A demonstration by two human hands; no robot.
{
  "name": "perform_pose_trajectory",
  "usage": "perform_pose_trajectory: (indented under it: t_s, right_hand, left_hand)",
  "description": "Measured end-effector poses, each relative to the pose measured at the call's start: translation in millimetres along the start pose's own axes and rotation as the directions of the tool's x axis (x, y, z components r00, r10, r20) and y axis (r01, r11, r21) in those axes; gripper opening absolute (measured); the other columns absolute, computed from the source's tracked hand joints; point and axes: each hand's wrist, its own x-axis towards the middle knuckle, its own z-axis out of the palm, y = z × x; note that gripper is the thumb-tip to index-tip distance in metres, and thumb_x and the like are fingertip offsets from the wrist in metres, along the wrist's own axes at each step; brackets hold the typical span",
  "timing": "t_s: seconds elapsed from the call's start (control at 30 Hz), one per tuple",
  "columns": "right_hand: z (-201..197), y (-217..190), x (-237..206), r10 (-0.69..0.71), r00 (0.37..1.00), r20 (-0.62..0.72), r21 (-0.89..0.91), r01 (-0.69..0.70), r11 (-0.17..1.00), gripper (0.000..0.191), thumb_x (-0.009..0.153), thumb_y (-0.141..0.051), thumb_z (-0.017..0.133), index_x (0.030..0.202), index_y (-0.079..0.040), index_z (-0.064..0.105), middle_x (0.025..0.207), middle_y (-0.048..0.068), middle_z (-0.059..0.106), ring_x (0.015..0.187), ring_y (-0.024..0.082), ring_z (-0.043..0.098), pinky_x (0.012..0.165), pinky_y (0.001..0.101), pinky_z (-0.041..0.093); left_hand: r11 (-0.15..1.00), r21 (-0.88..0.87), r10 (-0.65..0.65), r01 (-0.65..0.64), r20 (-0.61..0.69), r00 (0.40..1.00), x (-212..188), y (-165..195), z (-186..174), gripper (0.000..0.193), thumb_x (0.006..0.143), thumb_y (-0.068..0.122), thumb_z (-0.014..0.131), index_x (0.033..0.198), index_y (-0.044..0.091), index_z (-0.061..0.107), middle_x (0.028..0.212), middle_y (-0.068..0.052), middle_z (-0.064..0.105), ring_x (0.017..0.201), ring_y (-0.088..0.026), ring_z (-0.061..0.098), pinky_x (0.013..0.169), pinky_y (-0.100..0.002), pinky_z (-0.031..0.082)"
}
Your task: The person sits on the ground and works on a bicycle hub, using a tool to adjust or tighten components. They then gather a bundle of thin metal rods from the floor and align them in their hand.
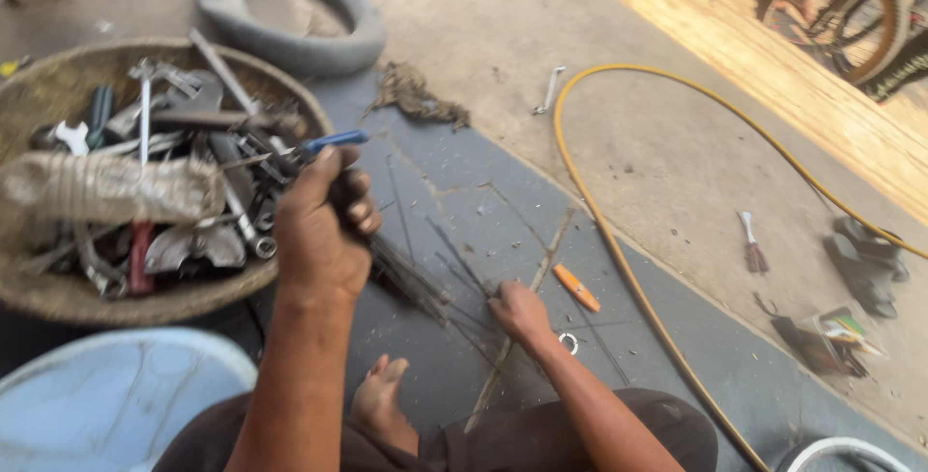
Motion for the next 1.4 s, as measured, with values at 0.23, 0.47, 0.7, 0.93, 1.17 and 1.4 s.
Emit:
perform_pose_trajectory:
  t_s: [0.23,0.47,0.7,0.93,1.17,1.4]
  right_hand:
    - [-9.7,-23.0,-9.9,-0.02,1.0,-0.022,0.026,0.021,0.999,0.024,0.083,-0.025,0.064,0.09,-0.003,0.059,0.097,0.023,0.064,0.096,0.044,0.062,0.084,0.0545,0.049]
    - [-25.4,-19.5,-7.2,0.247,0.969,0.028,0.328,-0.243,0.913,0.025,0.081,-0.019,0.06,0.097,0.0,0.063,0.094,0.027,0.07,0.093,0.044,0.067,0.083,0.0503,0.053]
    - [-25.1,-13.2,-3.6,0.3,0.951,0.072,0.509,-0.294,0.809,0.034,0.08,-0.014,0.058,0.11,-0.001,0.068,0.098,0.023,0.073,0.095,0.036,0.072,0.085,0.0447,0.055]
    - [-32.3,-17.6,-3.5,0.31,0.943,0.119,0.491,-0.327,0.807,0.04,0.095,-0.036,0.064,0.112,-0.001,0.071,0.1,0.021,0.074,0.095,0.034,0.072,0.086,0.0444,0.053]
    - [-35.1,-8.8,-1.9,0.202,0.944,0.259,0.466,-0.306,0.83,0.034,0.089,-0.023,0.06,0.118,-0.007,0.068,0.101,0.021,0.074,0.098,0.037,0.071,0.086,0.0461,0.055]
    - [-37.3,-19.9,-23.1,0.151,0.936,0.318,0.098,-0.191,0.977,0.044,0.085,-0.04,0.075,0.109,-0.004,0.065,0.108,0.022,0.068,0.108,0.039,0.064,0.093,0.0505,0.049]
  left_hand:
    - [0.997,0.079,-0.011,0.011,0.001,1.0,-1.1,7.2,-5.5,0.022,0.103,0.025,0.056,0.103,0.005,0.067,0.078,-0.002,0.058,0.059,-0.01,0.048,0.054,-0.025,0.039]
    - [0.992,0.123,-0.015,0.018,-0.021,1.0,2.4,5.2,-9.5,0.024,0.106,0.026,0.053,0.106,0.006,0.067,0.081,-0.001,0.056,0.061,-0.008,0.044,0.055,-0.024,0.037]
    - [0.989,0.148,-0.017,0.022,-0.034,0.999,8.1,4.1,-16.8,0.025,0.107,0.026,0.052,0.106,0.005,0.066,0.081,-0.001,0.054,0.063,-0.008,0.043,0.056,-0.025,0.036]
    - [0.981,0.19,-0.023,0.028,-0.028,0.999,12.0,5.0,-21.5,0.028,0.108,0.028,0.05,0.108,0.004,0.065,0.08,-0.001,0.053,0.062,-0.009,0.042,0.056,-0.026,0.035]
    - [0.976,0.216,-0.021,0.031,-0.049,0.999,12.9,3.8,-21.8,0.028,0.109,0.027,0.049,0.109,0.004,0.065,0.08,-0.001,0.054,0.063,-0.008,0.042,0.057,-0.025,0.035]
    - [0.969,0.245,-0.008,0.018,-0.043,0.999,11.2,1.0,-18.5,0.027,0.108,0.027,0.05,0.108,0.004,0.065,0.08,-0.002,0.053,0.063,-0.009,0.042,0.057,-0.026,0.035]
